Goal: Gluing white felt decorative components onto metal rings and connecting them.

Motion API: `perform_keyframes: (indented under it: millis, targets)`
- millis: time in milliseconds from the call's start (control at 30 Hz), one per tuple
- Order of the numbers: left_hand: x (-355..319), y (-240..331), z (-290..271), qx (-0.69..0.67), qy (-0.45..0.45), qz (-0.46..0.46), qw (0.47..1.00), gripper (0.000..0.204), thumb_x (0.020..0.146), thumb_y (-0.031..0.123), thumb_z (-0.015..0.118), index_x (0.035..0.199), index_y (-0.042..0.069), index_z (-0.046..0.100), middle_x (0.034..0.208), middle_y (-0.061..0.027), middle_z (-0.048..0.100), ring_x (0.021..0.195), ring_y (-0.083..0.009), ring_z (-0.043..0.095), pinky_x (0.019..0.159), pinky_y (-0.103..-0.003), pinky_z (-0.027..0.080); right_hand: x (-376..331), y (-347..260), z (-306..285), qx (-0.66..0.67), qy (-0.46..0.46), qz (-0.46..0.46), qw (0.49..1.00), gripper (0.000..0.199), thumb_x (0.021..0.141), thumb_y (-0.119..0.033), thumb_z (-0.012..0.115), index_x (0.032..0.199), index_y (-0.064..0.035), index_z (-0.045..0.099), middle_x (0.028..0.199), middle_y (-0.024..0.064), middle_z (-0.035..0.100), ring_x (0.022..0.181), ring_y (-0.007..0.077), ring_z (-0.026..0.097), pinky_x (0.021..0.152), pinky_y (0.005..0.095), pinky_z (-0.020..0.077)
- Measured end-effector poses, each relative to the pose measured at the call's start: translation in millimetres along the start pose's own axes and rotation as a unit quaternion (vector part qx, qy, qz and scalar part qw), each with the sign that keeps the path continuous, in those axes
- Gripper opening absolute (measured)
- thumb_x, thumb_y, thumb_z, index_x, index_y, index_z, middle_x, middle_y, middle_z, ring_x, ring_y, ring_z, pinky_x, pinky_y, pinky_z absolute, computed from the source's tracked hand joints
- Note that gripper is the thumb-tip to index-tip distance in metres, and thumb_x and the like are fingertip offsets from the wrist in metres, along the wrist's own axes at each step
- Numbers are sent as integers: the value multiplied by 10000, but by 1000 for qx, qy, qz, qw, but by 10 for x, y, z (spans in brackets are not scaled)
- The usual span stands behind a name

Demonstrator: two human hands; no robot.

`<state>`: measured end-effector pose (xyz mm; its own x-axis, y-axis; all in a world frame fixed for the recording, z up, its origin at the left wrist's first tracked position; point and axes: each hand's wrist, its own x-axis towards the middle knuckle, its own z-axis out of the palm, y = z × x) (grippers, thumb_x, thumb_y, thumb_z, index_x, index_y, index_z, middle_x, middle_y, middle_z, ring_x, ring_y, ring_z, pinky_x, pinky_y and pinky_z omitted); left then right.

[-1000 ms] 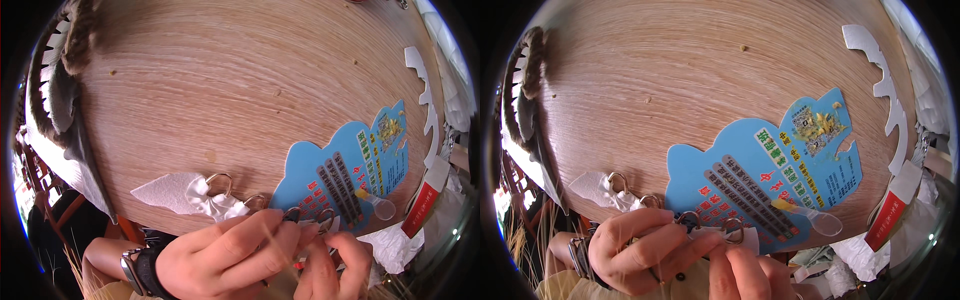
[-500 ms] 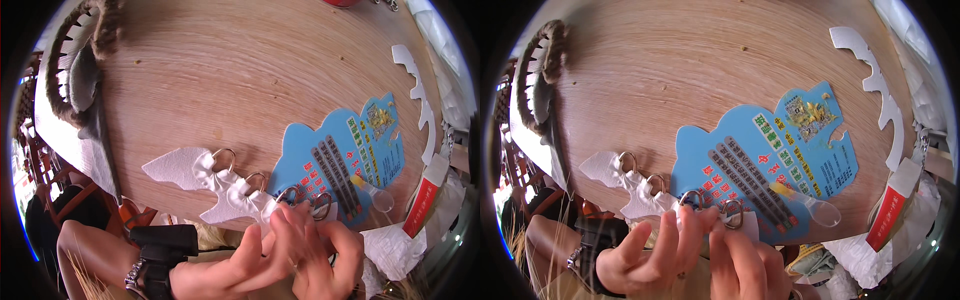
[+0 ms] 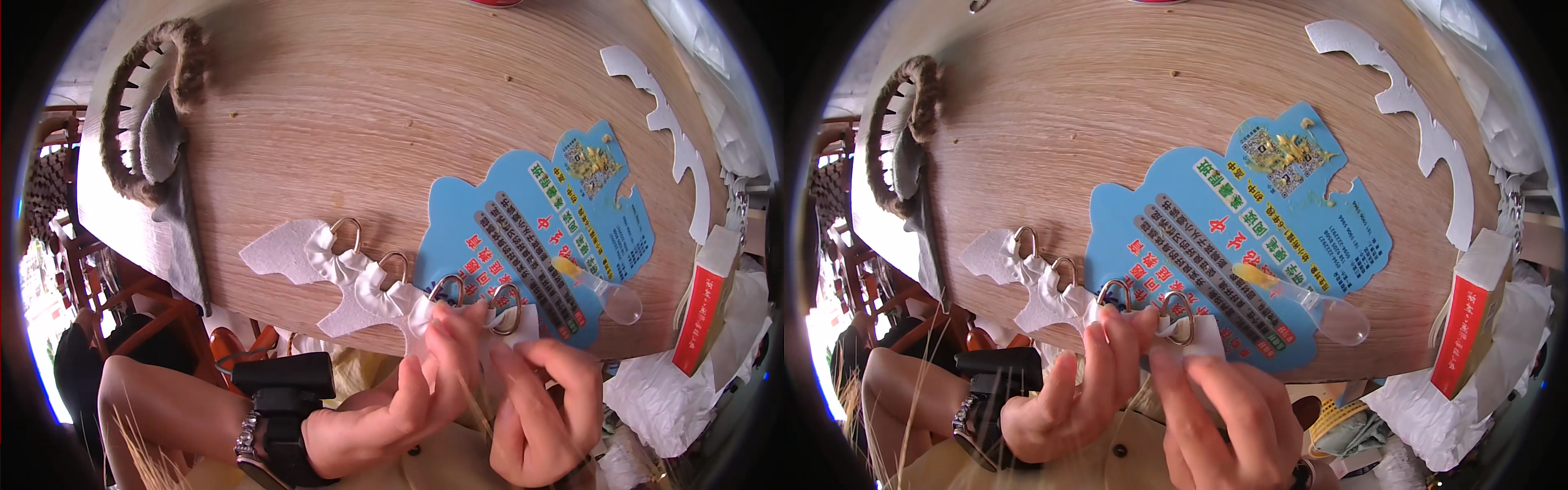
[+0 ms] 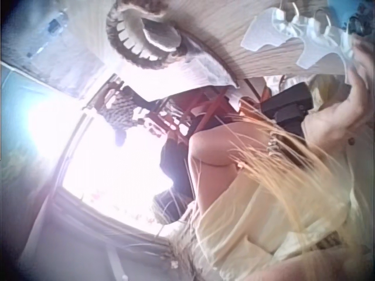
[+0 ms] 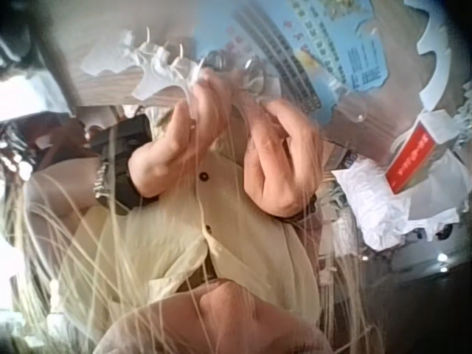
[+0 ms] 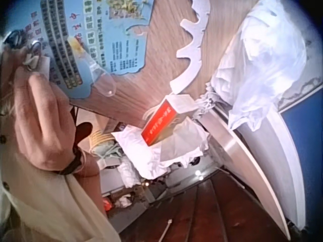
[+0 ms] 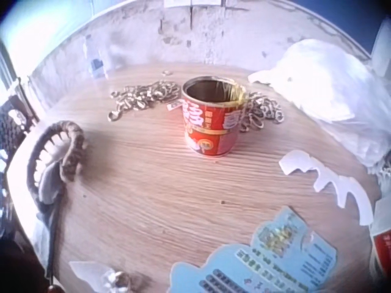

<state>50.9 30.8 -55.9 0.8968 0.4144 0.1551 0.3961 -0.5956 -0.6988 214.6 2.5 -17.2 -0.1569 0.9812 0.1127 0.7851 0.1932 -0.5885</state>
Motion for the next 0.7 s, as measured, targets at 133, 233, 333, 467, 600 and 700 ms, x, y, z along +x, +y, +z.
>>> perform_keyframes:
  millis: [133,233,333,467,600,700]
  targets:
    - [69,-11,120,7,48,49,998,266,877,373,573,979,149,673,845,79,631,852,-61,558,872,-317,408,3,112,51,-67,-46,14,997,342,741,28,563,1074,36,644,1009,132,546,771,214,545,627,290,458]
    - [128,55,168,1,81,60,995,246,864,355,584,933,140,680,826,77,633,837,-59,558,847,-313,419,-6,120,34,-98,-53,22,994,340,749,20,564,1079,38,642,1015,135,542,792,221,559,643,301,472]
    - [88,-12,52,10,68,63,996,220,842,328,601,868,129,690,815,72,632,836,-56,557,833,-309,425,42,32,-4,-74,-61,15,995,332,757,12,564,1079,45,640,1012,141,539,813,232,573,657,311,483]
    - [39,-73,46,9,74,51,996,206,828,310,608,815,123,695,800,71,616,832,-65,558,836,-297,432,53,29,10,-38,-56,10,998,360,745,22,551,1096,57,622,1012,159,543,823,238,580,656,307,483]
    - [-7,32,168,-167,64,-40,983,156,814,237,652,904,122,707,879,60,621,913,-80,577,860,-267,441,-64,154,67,-37,-13,62,997,483,696,38,536,1178,39,569,1028,166,552,773,214,554,574,271,451]
    - [-113,13,35,-343,-9,-124,931,217,782,154,691,995,115,700,1028,22,631,1003,-119,596,830,-264,476,-116,241,111,-10,7,43,999,506,675,37,568,1181,30,572,1034,155,551,746,194,529,542,256,431]
